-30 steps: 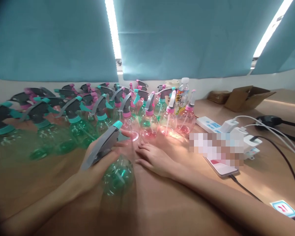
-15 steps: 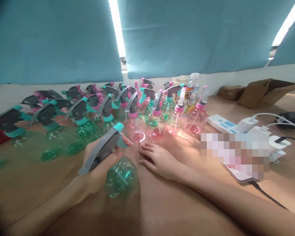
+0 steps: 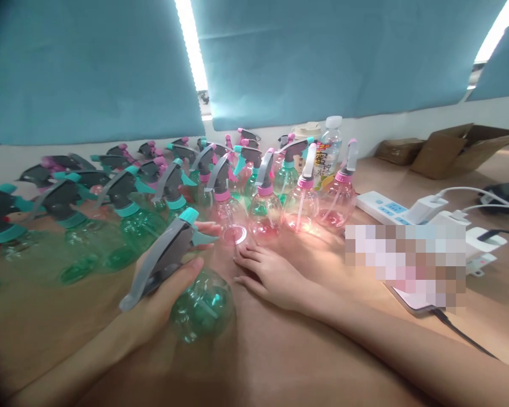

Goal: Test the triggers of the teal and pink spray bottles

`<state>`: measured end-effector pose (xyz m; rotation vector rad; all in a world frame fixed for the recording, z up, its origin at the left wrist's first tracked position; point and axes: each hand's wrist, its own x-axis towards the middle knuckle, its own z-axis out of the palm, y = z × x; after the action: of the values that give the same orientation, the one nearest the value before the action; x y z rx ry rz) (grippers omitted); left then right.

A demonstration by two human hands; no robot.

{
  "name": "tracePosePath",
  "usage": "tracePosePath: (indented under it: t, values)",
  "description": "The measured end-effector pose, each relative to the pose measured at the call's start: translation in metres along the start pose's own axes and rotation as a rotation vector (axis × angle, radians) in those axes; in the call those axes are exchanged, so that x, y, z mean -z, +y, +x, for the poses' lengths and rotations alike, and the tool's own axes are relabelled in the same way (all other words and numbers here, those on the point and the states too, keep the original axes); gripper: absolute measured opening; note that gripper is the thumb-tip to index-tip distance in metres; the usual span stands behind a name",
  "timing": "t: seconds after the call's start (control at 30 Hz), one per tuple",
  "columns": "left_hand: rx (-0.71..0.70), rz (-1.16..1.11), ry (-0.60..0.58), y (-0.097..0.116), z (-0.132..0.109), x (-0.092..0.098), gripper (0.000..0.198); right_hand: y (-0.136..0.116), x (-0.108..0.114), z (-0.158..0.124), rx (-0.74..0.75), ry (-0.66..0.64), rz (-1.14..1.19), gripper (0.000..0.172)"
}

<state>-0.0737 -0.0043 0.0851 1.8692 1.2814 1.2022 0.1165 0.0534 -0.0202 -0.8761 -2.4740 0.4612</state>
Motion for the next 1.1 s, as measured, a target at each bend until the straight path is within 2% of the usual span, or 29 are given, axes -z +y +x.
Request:
tracePosePath:
  t: [0.17, 0.33, 0.6, 0.83, 1.0, 1.1]
  values:
    - [-0.002, -0.016, -0.01, -0.0025, 0.0016, -0.0037, 0.045, -0.0004, 0.0016, 0.0007, 0.01, -0.012, 0.0, 0.045]
    - [0.024, 0.008, -0.003, -0.0046, 0.0038, -0.0061, 0.047, 0.0016, 0.0007, -0.0006, 0.02, -0.011, 0.0, 0.046]
    - [0.044, 0.151, -0.035, 0.0002, -0.0013, -0.0031, 0.045, 0.0009, 0.0002, -0.0012, 0.0, -0.018, -0.003, 0.045]
    - [0.076, 0.067, -0.113, 0.0002, -0.0054, -0.0001, 0.034, 0.0002, 0.0011, -0.0008, 0.001, -0.027, -0.004, 0.045]
    - [0.065, 0.021, -0.114, -0.0006, -0.0049, -0.0001, 0.026, 0.0018, -0.0005, -0.0016, -0.005, -0.023, 0.005, 0.043]
    - [0.063, 0.03, -0.114, 0.0005, -0.0057, -0.0008, 0.028, 0.0023, -0.0008, -0.0019, -0.004, -0.024, 0.011, 0.044]
